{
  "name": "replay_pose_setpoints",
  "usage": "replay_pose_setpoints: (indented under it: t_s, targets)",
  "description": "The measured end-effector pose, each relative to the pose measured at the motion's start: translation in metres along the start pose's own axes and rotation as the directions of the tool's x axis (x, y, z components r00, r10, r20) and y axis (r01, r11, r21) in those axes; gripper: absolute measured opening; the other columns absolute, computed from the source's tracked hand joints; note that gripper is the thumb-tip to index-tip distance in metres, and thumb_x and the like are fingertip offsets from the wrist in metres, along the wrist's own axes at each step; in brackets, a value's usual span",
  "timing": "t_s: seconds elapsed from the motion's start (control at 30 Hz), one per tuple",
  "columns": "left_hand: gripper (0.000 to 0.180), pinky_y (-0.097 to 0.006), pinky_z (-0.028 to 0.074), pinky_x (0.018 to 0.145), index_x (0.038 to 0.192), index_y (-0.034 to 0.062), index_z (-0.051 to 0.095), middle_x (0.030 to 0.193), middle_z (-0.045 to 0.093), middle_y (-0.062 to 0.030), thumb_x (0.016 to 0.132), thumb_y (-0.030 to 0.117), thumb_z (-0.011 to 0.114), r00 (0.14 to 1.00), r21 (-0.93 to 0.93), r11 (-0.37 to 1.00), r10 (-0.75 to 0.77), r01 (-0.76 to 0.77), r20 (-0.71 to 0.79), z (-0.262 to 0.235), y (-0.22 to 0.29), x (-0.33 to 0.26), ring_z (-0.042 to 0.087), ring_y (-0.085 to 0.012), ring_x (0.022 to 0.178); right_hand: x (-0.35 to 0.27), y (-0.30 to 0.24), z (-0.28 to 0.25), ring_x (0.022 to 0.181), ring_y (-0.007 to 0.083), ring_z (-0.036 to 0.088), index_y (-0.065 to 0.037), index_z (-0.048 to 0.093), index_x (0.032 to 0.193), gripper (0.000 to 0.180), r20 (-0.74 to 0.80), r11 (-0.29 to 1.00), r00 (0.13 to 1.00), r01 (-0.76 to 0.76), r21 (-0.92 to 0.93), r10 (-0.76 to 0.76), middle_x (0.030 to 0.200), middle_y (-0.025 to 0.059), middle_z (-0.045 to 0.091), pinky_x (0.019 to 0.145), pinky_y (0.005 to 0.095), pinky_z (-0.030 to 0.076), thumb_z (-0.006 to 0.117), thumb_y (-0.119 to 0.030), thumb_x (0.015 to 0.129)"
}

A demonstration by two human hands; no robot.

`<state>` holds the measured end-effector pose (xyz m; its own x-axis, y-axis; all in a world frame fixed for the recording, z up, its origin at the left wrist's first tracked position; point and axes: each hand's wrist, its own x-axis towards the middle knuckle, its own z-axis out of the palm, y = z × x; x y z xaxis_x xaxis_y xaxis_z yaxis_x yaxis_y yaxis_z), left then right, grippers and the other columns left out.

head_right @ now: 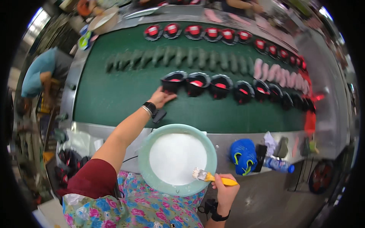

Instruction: The person applies a white liquid substance to the interior of black shoe uppers using a yellow-handled brush. They repeatedly dip the brush into a bowl of liquid and coat the inside of each shoe before placing it on a conveyor belt.

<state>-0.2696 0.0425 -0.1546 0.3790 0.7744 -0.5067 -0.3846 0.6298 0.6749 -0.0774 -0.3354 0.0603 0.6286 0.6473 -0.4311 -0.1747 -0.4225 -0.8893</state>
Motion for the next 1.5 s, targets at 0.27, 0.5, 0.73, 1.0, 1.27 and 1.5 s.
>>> replay_pose_setpoints:
  t_s: [0.27, 0.5, 0.73, 1.0, 1.27, 1.5]
  targets:
    - [0.043, -0.033, 0.052, 0.085, 0.133, -0.0004, 0.044, 0.111, 0.062, -0.0145, 0.097, 0.022, 0.051, 0.994, 0.183, 0.980, 0.069, -0.084, 0.089, -0.085, 0.072, -0.269, 0.063, -0.0216, 0.096, -0.005, -0.015, 0.020, 0.070, 0.0155, 0.055, 0.005, 0.062, 0.098, 0.025, 0.081, 0.954, 0.975, 0.220, -0.202, -0.208, 0.085, 0.0104, 0.063, 0.059, 0.0271, 0.044, 0.057, -0.019, 0.096]
    - [0.055, -0.040, 0.041, 0.097, 0.123, 0.0014, 0.054, 0.120, 0.056, -0.0215, 0.083, 0.037, 0.065, 0.597, 0.863, 0.348, 0.623, 0.367, -0.505, -0.231, 0.075, -0.518, 0.050, -0.0339, 0.117, -0.014, -0.027, 0.060, 0.069, 0.0181, 0.056, 0.001, 0.055, 0.084, 0.038, 0.094, 0.926, 0.936, 0.349, -0.145, -0.338, 0.083, 0.0134, 0.061, 0.060, 0.0294, 0.046, 0.050, -0.034, 0.098]
    - [0.112, -0.061, 0.036, 0.100, 0.151, 0.0217, 0.014, 0.149, 0.015, -0.0294, 0.064, 0.044, 0.081, 0.650, 0.706, -0.152, 0.557, 0.692, -0.517, -0.303, 0.004, -0.522, 0.024, -0.0535, 0.131, -0.030, -0.027, 0.074, 0.068, 0.0182, 0.054, -0.003, 0.050, 0.077, 0.046, 0.241, 0.920, 0.907, 0.379, -0.102, -0.346, 0.079, 0.0124, 0.060, 0.062, 0.0304, 0.047, 0.045, -0.043, 0.099]
    - [0.114, -0.056, 0.040, 0.100, 0.151, 0.0193, 0.011, 0.150, 0.013, -0.0296, 0.064, 0.046, 0.080, 0.612, 0.936, 0.001, 0.756, 0.352, -0.232, -0.303, 0.008, -0.428, 0.028, -0.0604, 0.125, -0.052, -0.022, 0.070, 0.069, 0.0171, 0.053, -0.006, 0.048, 0.077, 0.046, 0.260, 0.919, 0.907, 0.372, -0.132, -0.331, 0.077, 0.0089, 0.058, 0.065, 0.0321, 0.046, 0.044, -0.045, 0.099]
    - [0.077, -0.049, 0.037, 0.103, 0.142, 0.0136, 0.038, 0.137, 0.042, -0.0259, 0.079, 0.048, 0.067, 0.707, 0.888, 0.044, 0.587, 0.459, -0.395, -0.287, 0.053, -0.477, 0.041, -0.0465, 0.124, -0.054, -0.024, 0.057, 0.067, 0.0169, 0.052, -0.006, 0.047, 0.078, 0.041, 0.232, 0.908, 0.903, 0.398, -0.130, -0.362, 0.074, 0.0075, 0.055, 0.062, 0.0311, 0.046, 0.047, -0.041, 0.099]
    - [0.122, -0.053, 0.043, 0.096, 0.151, 0.0225, 0.015, 0.137, 0.037, -0.0324, 0.055, 0.060, 0.081, 0.634, 0.647, -0.002, 0.198, 0.763, -0.747, -0.291, -0.018, -0.623, 0.048, -0.0504, 0.117, -0.020, 0.007, 0.054, 0.067, 0.0181, 0.056, -0.002, 0.051, 0.081, 0.042, 0.227, 0.928, 0.913, 0.365, -0.076, -0.340, 0.076, 0.0102, 0.059, 0.063, 0.0312, 0.048, 0.047, -0.040, 0.099]
